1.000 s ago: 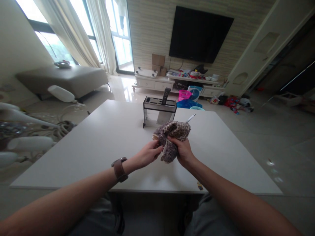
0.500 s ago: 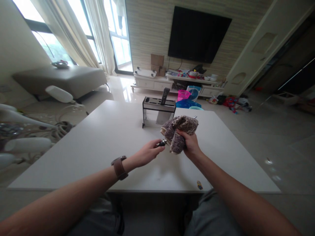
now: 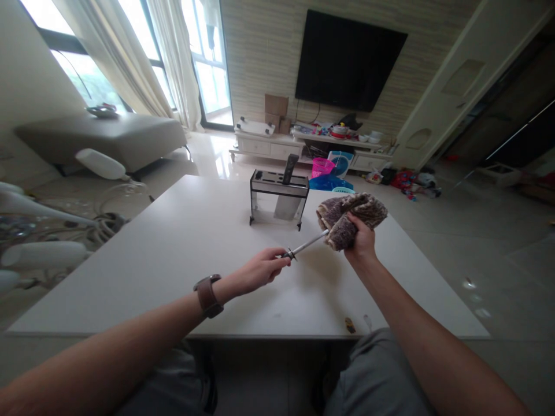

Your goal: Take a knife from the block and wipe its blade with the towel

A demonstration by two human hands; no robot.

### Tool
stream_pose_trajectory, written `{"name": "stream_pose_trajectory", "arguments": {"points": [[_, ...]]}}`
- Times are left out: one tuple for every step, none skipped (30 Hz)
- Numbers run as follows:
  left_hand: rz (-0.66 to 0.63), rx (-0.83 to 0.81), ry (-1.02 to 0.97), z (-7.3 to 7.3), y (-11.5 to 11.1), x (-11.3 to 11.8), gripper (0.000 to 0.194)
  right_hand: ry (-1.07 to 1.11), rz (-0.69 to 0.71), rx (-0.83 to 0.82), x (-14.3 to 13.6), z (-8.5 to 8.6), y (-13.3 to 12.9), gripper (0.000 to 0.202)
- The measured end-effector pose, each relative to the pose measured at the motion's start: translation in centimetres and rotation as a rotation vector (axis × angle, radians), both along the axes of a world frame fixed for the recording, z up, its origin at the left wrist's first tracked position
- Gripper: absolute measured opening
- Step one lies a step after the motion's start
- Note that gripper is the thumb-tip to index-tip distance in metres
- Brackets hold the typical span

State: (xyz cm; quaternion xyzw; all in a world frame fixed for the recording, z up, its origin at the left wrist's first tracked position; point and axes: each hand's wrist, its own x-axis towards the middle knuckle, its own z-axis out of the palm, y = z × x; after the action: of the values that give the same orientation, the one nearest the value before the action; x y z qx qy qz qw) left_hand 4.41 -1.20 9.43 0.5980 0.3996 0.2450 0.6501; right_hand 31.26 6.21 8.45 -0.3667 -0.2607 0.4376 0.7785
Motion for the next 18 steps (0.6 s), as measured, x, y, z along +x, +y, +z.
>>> {"name": "stream_pose_trajectory", "arguments": {"points": [[0.003, -0.023, -0.025, 0.0, 0.0, 0.0, 0.03, 0.015, -0.034, -0.008, -0.1, 0.2, -0.1, 0.033], [0.008, -0.038, -0.049, -0.1, 0.0, 0.0, 0.029, 0.03, -0.05, -0.018, -0.4, 0.5, -0.2, 0.033], [0.016, -0.046, -0.068, -0.1, 0.0, 0.0, 0.029, 0.04, -0.041, -0.028, -0.7, 0.7, -0.4, 0.034], [0.026, -0.05, -0.085, -0.1, 0.0, 0.0, 0.029, 0.043, -0.003, -0.039, -1.1, 0.9, -0.7, 0.035], [0.034, -0.053, -0.096, -0.1, 0.0, 0.0, 0.029, 0.039, 0.043, -0.054, -1.7, 1.1, -1.1, 0.036], [0.042, -0.052, -0.104, -0.1, 0.0, 0.1, 0.029, 0.028, 0.091, -0.071, -2.3, 1.2, -1.6, 0.037], [0.049, -0.05, -0.11, -0.1, 0.1, 0.1, 0.03, 0.013, 0.132, -0.09, -3.0, 1.2, -2.1, 0.038], [0.055, -0.047, -0.117, -0.1, 0.1, 0.2, 0.03, -0.004, 0.169, -0.107, -3.8, 1.1, -2.7, 0.038], [0.06, -0.045, -0.124, -0.2, 0.1, 0.3, 0.03, -0.022, 0.201, -0.121, -4.6, 1.0, -3.4, 0.038], [0.064, -0.044, -0.132, -0.2, 0.1, 0.4, 0.031, -0.037, 0.225, -0.128, -5.5, 0.9, -4.0, 0.039], [0.071, -0.045, -0.14, -0.3, 0.1, 0.5, 0.031, -0.051, 0.253, -0.133, -6.3, 0.7, -4.6, 0.04], [0.078, -0.047, -0.147, -0.4, 0.1, 0.5, 0.031, -0.065, 0.282, -0.14, -7.1, 0.6, -5.1, 0.041], [0.086, -0.049, -0.151, -0.6, 0.1, 0.6, 0.032, -0.078, 0.307, -0.147, -7.9, 0.4, -5.6, 0.042], [0.091, -0.048, -0.15, -0.7, 0.1, 0.6, 0.033, -0.091, 0.321, -0.156, -8.5, 0.2, -6.0, 0.043], [0.095, -0.045, -0.147, -0.8, 0.1, 0.6, 0.033, -0.1, 0.325, -0.165, -9.1, 0.0, -6.4, 0.044], [0.097, -0.04, -0.141, -1.0, 0.2, 0.6, 0.033, -0.107, 0.321, -0.175, -9.5, -0.1, -6.6, 0.045], [0.096, -0.036, -0.134, -1.1, 0.2, 0.5, 0.033, -0.11, 0.313, -0.184, -9.8, -0.2, -6.7, 0.046], [0.093, -0.033, -0.129, -1.2, 0.3, 0.5, 0.033, -0.112, 0.305, -0.192, -9.9, -0.3, -6.8, 0.046]]}}
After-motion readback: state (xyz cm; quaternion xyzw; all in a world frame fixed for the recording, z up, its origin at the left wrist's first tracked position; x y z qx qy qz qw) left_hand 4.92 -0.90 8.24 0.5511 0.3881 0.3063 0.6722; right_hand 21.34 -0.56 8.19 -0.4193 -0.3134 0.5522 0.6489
